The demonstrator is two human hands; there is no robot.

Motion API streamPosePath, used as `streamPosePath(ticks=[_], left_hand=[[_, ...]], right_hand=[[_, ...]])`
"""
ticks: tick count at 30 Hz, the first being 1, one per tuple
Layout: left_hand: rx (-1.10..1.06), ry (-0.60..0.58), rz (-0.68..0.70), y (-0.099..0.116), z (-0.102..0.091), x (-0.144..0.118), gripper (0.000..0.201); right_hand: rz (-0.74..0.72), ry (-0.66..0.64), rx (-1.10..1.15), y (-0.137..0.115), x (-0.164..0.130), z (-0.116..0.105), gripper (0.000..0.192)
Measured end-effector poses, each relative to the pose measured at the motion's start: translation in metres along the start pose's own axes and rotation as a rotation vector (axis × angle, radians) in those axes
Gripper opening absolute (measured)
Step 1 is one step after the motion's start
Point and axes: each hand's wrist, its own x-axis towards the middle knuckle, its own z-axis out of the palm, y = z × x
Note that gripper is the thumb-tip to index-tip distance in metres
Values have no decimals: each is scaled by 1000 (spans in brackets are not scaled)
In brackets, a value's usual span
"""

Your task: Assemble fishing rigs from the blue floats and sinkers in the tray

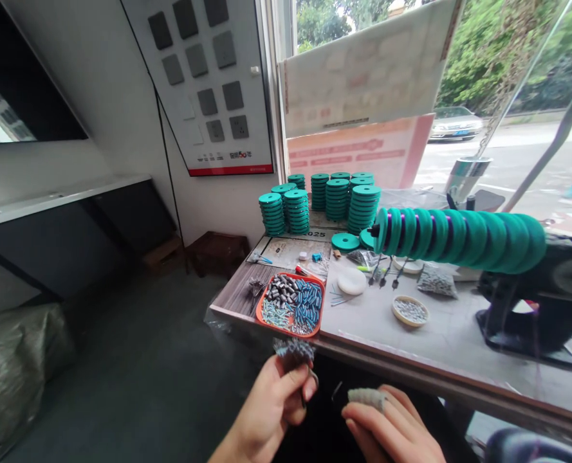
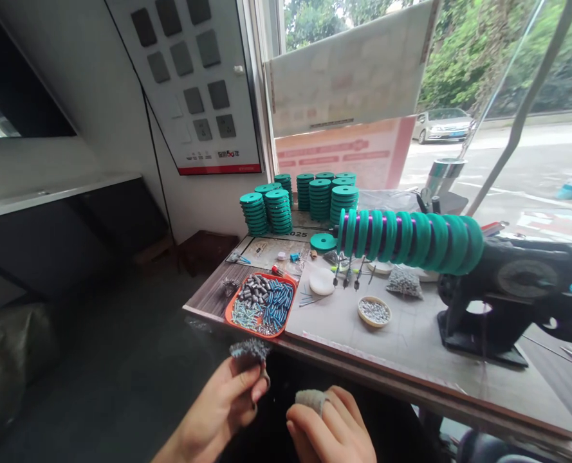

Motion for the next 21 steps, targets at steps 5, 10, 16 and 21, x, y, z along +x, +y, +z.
streamPosePath(ticks=[5,10,16,21], left_hand=[[-100,109,-14,-34,12,4,36],[-104,150,24,-40,15,7,41],[-97,185,53,-45,15,9,44],[-173,194,22,-49,15,8,40]], right_hand=[[-23,-76,-31,-2,3,-5,16],[-5,-111,-27,-4,2,-3,22],[16,-141,-33,-9,0,0,25],[54,-164,-46,-9,-2,0,27]])
